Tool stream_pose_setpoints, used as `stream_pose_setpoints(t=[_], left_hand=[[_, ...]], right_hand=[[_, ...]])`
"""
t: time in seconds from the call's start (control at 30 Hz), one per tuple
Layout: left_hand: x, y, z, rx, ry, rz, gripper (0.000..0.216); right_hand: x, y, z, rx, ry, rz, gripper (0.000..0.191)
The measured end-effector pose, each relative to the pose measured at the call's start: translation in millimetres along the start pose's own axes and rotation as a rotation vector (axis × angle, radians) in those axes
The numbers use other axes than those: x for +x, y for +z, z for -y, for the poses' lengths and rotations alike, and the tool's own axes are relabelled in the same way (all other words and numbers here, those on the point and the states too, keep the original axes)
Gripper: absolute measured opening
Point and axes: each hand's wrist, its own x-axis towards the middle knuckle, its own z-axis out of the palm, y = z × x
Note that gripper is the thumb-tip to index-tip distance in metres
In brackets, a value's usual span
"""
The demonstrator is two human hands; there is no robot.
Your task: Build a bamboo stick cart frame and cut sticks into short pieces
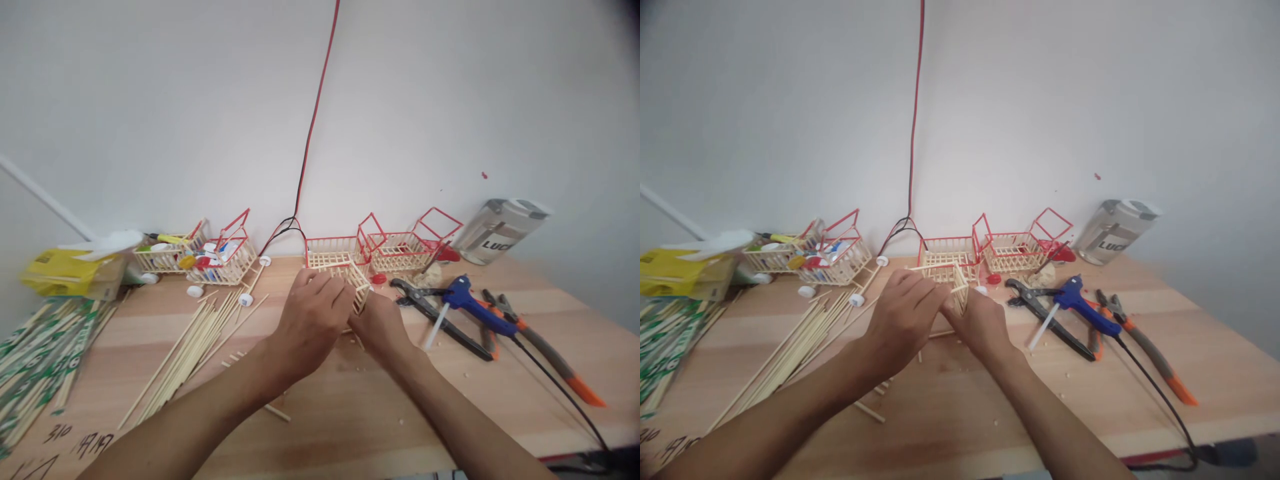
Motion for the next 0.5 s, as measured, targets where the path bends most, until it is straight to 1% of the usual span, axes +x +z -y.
stream_pose_setpoints(t=[0.1, 0.2, 0.23, 0.27, 0.33, 0.4, 0.43, 0.47, 0.5], left_hand=[[0.4, -1.1, 0.0, 0.004, 0.002, 0.005, 0.014], [1.0, -2.2, -0.1, 0.025, 0.002, 0.021, 0.014], [1.1, -2.4, -0.1, 0.032, 0.0, 0.024, 0.014], [1.2, -2.5, -0.1, 0.038, -0.001, 0.025, 0.013], [1.2, -2.3, 0.2, 0.047, 0.001, 0.021, 0.012], [1.1, -1.4, 0.7, 0.055, 0.004, 0.014, 0.011], [1.0, -0.9, 1.1, 0.059, 0.006, 0.01, 0.012], [0.9, -0.4, 1.5, 0.065, 0.007, 0.008, 0.012], [0.9, 0.1, 1.8, 0.069, 0.009, 0.004, 0.013]], right_hand=[[-2.3, -5.4, -5.6, 0.005, 0.004, -0.01, 0.036], [-7.1, -21.1, -19.2, 0.031, -0.089, -0.036, 0.04], [-8.6, -30.3, -23.7, 0.061, -0.137, -0.042, 0.043], [-9.8, -41.6, -27.3, 0.099, -0.144, -0.066, 0.043], [-11.2, -69.3, -30.2, 0.217, -0.106, -0.068, 0.037], [-13.0, -99.0, -27.8, 0.419, -0.062, -0.102, 0.041], [-15.7, -112.0, -25.7, 0.546, -0.071, -0.112, 0.048], [-20.7, -122.5, -23.8, 0.598, -0.077, -0.218, 0.066], [-29.0, -129.8, -22.6, 0.534, -0.05, -0.289, 0.082]])
